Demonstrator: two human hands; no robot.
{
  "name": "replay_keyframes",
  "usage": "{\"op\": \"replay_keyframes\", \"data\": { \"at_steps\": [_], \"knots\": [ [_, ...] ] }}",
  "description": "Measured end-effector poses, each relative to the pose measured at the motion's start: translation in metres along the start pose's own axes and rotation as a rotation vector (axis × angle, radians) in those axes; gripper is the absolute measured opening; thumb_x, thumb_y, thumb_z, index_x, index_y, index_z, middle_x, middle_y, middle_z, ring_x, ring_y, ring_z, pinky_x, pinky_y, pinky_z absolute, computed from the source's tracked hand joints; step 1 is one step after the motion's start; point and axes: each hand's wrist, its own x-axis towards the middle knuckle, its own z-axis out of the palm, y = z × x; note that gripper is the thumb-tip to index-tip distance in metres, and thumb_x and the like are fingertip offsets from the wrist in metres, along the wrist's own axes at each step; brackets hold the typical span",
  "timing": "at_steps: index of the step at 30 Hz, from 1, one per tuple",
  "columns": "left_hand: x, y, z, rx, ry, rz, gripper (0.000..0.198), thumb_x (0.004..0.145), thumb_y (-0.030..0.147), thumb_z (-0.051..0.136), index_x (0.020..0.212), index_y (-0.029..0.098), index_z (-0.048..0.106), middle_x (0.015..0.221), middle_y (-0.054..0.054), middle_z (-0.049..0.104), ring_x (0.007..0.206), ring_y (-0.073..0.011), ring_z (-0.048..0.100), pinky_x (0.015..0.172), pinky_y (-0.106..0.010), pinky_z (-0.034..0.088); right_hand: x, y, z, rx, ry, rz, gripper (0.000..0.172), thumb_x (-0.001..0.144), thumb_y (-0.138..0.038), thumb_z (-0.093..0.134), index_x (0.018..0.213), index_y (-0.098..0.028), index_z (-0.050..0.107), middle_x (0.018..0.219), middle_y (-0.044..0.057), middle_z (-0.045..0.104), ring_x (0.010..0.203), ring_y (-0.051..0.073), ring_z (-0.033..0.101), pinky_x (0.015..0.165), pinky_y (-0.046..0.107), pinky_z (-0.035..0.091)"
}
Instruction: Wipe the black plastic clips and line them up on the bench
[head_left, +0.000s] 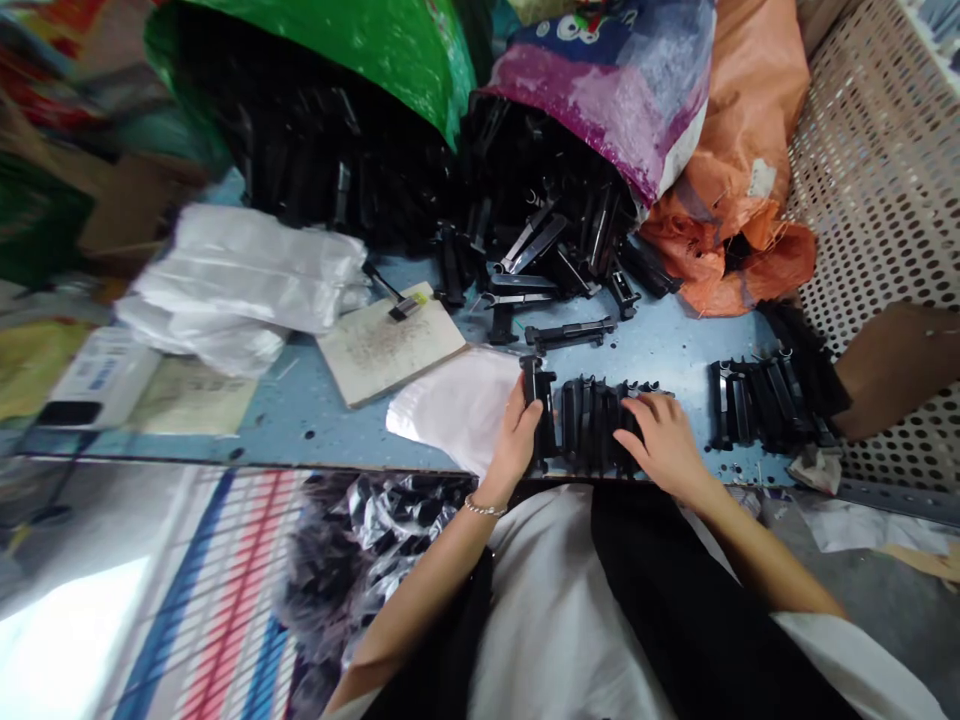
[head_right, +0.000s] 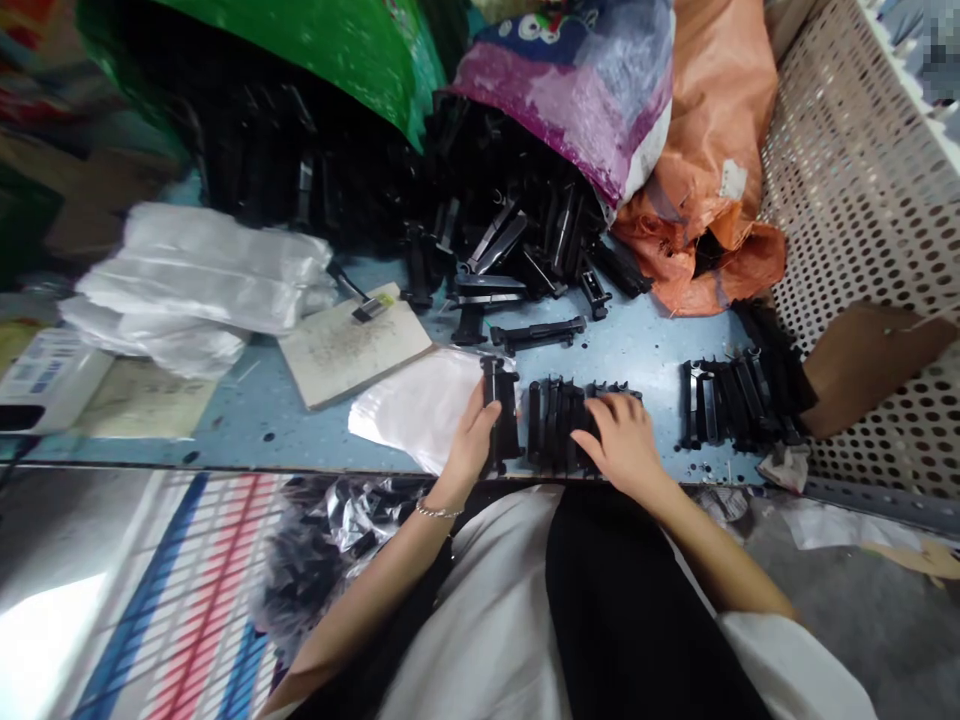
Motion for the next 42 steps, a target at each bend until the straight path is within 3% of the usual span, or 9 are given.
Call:
{"op": "replay_keyframes", "data": {
  "at_steps": [3, 7, 10, 13, 17, 23, 34, 38, 42],
  "knots": [
    [0.001, -0.013, 0.009, -0.051, 0.007, -0.116, 0.052, 0.092, 0.035, 0.055, 0.142, 0.022, 0.053, 0.157, -0.005, 0.045, 0.152, -0.0248, 0.031, 0.128, -0.042, 0.019, -0.01, 0.028, 0.011, -0.126, 0.02, 0.109, 0.075, 0.097, -0.061, 0.044, 0.152, -0.01, 0.038, 0.157, 0.028, 0.033, 0.149, 0.049, 0.017, 0.105, 0.069, 0.035],
    [0.004, -0.01, 0.03, -0.403, 0.041, -0.191, 0.054, 0.09, 0.042, 0.057, 0.138, 0.017, 0.054, 0.138, -0.01, 0.063, 0.134, -0.0257, 0.055, 0.114, -0.041, 0.045, 0.001, 0.047, 0.012, -0.073, 0.001, 0.02, 0.064, 0.096, -0.052, 0.051, 0.147, -0.016, 0.048, 0.163, 0.023, 0.027, 0.152, 0.048, 0.008, 0.11, 0.075, 0.026],
    [-0.002, 0.003, 0.037, -0.592, 0.093, -0.164, 0.061, 0.087, 0.044, 0.064, 0.142, 0.022, 0.047, 0.132, -0.009, 0.066, 0.118, -0.0228, 0.065, 0.103, -0.037, 0.053, 0.007, 0.025, 0.003, 0.153, 0.121, -0.031, 0.056, 0.092, -0.047, 0.061, 0.141, -0.021, 0.055, 0.159, 0.02, 0.035, 0.15, 0.045, 0.02, 0.114, 0.07, 0.028],
    [-0.019, 0.014, 0.037, -0.549, 0.111, -0.029, 0.07, 0.088, 0.044, 0.067, 0.149, 0.032, 0.035, 0.148, -0.006, 0.052, 0.124, -0.0196, 0.06, 0.106, -0.034, 0.05, 0.002, -0.018, 0.004, 0.642, -0.003, -0.082, 0.067, 0.088, -0.044, 0.067, 0.149, -0.025, 0.045, 0.146, 0.016, 0.053, 0.128, 0.033, 0.055, 0.103, 0.054, 0.049],
    [-0.03, 0.013, 0.013, -0.18, 0.091, 0.17, 0.056, 0.097, 0.046, 0.055, 0.148, 0.029, 0.037, 0.149, -0.01, 0.046, 0.123, -0.0201, 0.057, 0.104, -0.036, 0.049, 0.002, -0.052, 0.02, 1.064, -0.181, 0.128, 0.06, 0.081, -0.039, 0.074, 0.135, -0.023, 0.056, 0.115, 0.008, 0.07, 0.09, 0.022, 0.069, 0.084, 0.041, 0.057],
    [-0.007, -0.011, -0.059, 0.684, 0.096, 0.296, 0.014, 0.09, 0.028, 0.063, 0.083, 0.017, 0.064, 0.093, -0.012, 0.065, 0.1, -0.0281, 0.059, 0.098, -0.049, 0.046, 0.024, -0.05, 0.029, 1.551, -0.171, 0.342, 0.051, 0.066, -0.042, 0.085, 0.107, -0.021, 0.065, 0.087, 0.001, 0.072, 0.071, 0.018, 0.07, 0.071, 0.034, 0.055],
    [0.017, -0.005, -0.094, 0.114, 0.029, -0.101, 0.022, 0.072, 0.036, 0.075, 0.073, 0.016, 0.066, 0.063, 0.0, 0.062, 0.058, -0.012, 0.053, 0.058, -0.026, 0.042, 0.066, -0.095, 0.034, 1.95, -0.309, 0.317, 0.04, 0.078, -0.056, 0.069, 0.098, -0.021, 0.068, 0.1, 0.007, 0.075, 0.103, 0.025, 0.069, 0.089, 0.041, 0.058],
    [0.014, -0.003, -0.097, 0.282, 0.072, 0.095, 0.006, 0.079, 0.018, 0.06, 0.08, 0.017, 0.065, 0.078, -0.005, 0.07, 0.075, -0.0179, 0.066, 0.075, -0.034, 0.055, 0.091, -0.119, 0.052, 1.934, -0.254, 0.282, 0.041, 0.078, -0.058, 0.067, 0.097, -0.022, 0.065, 0.098, 0.006, 0.074, 0.108, 0.025, 0.066, 0.092, 0.044, 0.057],
    [0.007, 0.005, -0.111, 0.748, 0.009, 0.388, 0.034, 0.088, 0.008, 0.041, 0.101, 0.014, 0.072, 0.114, -0.015, 0.071, 0.109, -0.026, 0.066, 0.104, -0.048, 0.05, 0.078, -0.117, 0.058, 1.826, -0.09, 0.271, 0.034, 0.07, -0.044, 0.078, 0.094, -0.024, 0.065, 0.093, 0.001, 0.072, 0.093, 0.02, 0.067, 0.082, 0.033, 0.056]
  ]
}}
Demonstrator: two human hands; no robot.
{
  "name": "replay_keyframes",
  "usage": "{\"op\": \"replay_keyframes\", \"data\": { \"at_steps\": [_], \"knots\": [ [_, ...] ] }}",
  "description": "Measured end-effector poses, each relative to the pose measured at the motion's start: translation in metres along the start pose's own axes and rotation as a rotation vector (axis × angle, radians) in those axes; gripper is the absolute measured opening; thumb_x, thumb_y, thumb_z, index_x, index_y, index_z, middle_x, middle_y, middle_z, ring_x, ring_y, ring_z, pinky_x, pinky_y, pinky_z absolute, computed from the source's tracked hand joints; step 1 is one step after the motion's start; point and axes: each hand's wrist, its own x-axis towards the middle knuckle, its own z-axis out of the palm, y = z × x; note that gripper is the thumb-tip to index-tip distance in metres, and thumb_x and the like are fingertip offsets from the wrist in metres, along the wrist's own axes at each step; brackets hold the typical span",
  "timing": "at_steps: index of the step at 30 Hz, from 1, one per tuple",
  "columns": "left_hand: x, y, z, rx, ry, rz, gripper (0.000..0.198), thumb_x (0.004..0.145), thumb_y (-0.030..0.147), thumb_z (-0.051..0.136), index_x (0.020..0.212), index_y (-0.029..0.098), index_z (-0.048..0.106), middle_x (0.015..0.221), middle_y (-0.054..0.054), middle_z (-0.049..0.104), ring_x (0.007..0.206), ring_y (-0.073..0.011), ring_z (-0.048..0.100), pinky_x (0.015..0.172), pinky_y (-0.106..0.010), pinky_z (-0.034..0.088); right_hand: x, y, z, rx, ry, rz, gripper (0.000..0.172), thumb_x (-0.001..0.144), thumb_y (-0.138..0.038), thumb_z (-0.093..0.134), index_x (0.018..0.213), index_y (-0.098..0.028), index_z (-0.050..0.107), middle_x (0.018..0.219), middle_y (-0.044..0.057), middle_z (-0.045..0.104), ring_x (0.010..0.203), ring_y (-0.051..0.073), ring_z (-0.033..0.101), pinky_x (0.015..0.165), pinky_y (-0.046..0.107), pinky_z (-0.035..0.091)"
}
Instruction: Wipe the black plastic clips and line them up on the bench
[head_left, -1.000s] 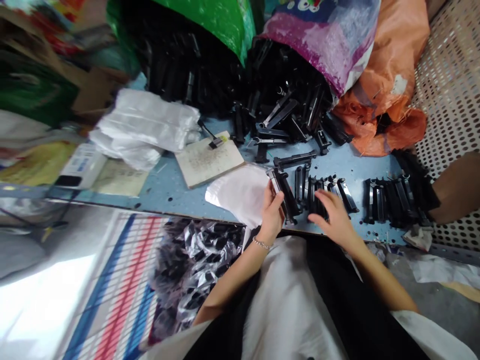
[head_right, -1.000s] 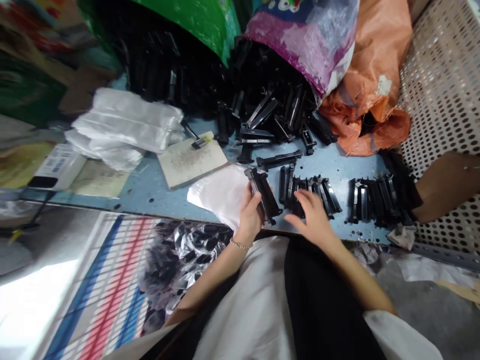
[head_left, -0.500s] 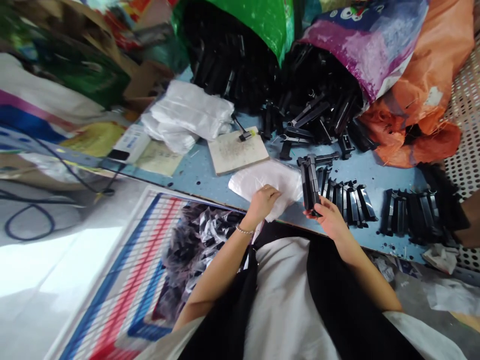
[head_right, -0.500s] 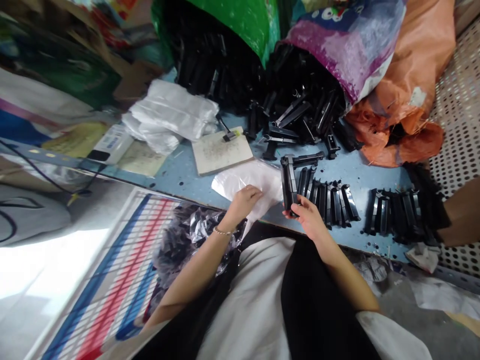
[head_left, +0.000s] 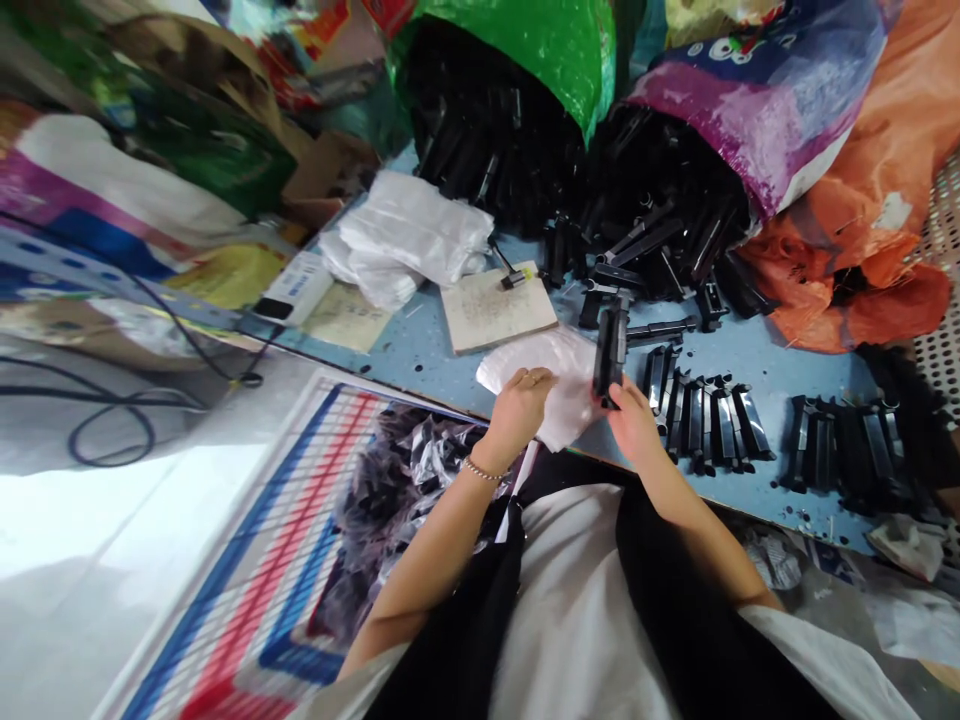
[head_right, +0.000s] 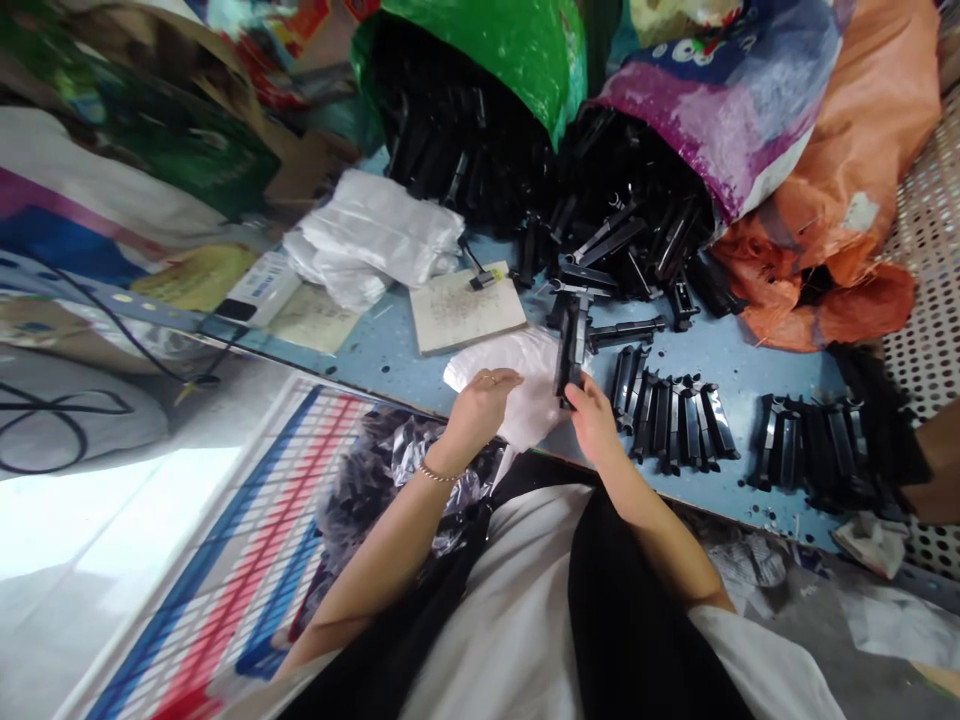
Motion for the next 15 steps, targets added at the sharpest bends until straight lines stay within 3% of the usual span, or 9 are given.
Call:
{"op": "replay_keyframes", "data": {
  "at_steps": [3, 5, 8, 11, 15],
  "knots": [
    [0.0, -0.002, -0.009, 0.095, 0.011, 0.058, 0.044, 0.089, 0.007, 0.042, 0.126, 0.011, 0.064, 0.132, -0.018, 0.063, 0.123, -0.0271, 0.061, 0.109, -0.046, 0.049, -0.034, -0.004, -0.02, 0.062, -0.145, 0.222, 0.039, 0.077, -0.054, 0.066, 0.099, -0.021, 0.068, 0.086, 0.004, 0.071, 0.075, 0.018, 0.064, 0.062, 0.03, 0.053],
    [0.0, -0.002, -0.01, 0.076, 0.021, 0.067, 0.052, 0.086, 0.004, 0.044, 0.135, 0.011, 0.058, 0.138, -0.018, 0.059, 0.129, -0.027, 0.057, 0.112, -0.045, 0.049, -0.052, -0.005, -0.031, 0.131, -0.261, 0.436, 0.05, 0.08, -0.059, 0.057, 0.102, -0.017, 0.069, 0.077, 0.006, 0.067, 0.06, 0.015, 0.054, 0.048, 0.026, 0.043],
    [-0.007, 0.003, -0.01, 0.062, 0.025, 0.069, 0.064, 0.083, 0.0, 0.043, 0.146, 0.015, 0.048, 0.147, -0.018, 0.051, 0.137, -0.0278, 0.051, 0.114, -0.047, 0.047, -0.053, 0.001, -0.035, 0.218, -0.375, 0.633, 0.057, 0.081, -0.062, 0.052, 0.103, -0.011, 0.069, 0.067, 0.002, 0.058, 0.05, 0.01, 0.037, 0.039, 0.022, 0.03],
    [-0.025, 0.019, -0.005, 0.044, -0.015, 0.157, 0.07, 0.087, 0.001, 0.039, 0.155, 0.018, 0.035, 0.154, -0.018, 0.043, 0.143, -0.0271, 0.046, 0.114, -0.044, 0.047, -0.031, 0.014, -0.026, 0.134, -0.374, 0.559, 0.059, 0.082, -0.066, 0.049, 0.098, -0.013, 0.067, 0.064, 0.0, 0.053, 0.049, 0.01, 0.031, 0.037, 0.021, 0.027],
    [-0.048, 0.04, 0.009, -0.088, -0.157, 0.355, 0.079, 0.088, -0.001, 0.037, 0.161, 0.023, 0.02, 0.158, -0.017, 0.038, 0.147, -0.0266, 0.04, 0.116, -0.044, 0.045, -0.016, 0.026, -0.009, -0.268, -0.171, 0.234, 0.049, 0.082, -0.066, 0.055, 0.097, -0.02, 0.062, 0.08, 0.002, 0.06, 0.065, 0.015, 0.051, 0.055, 0.026, 0.047]
  ]
}}
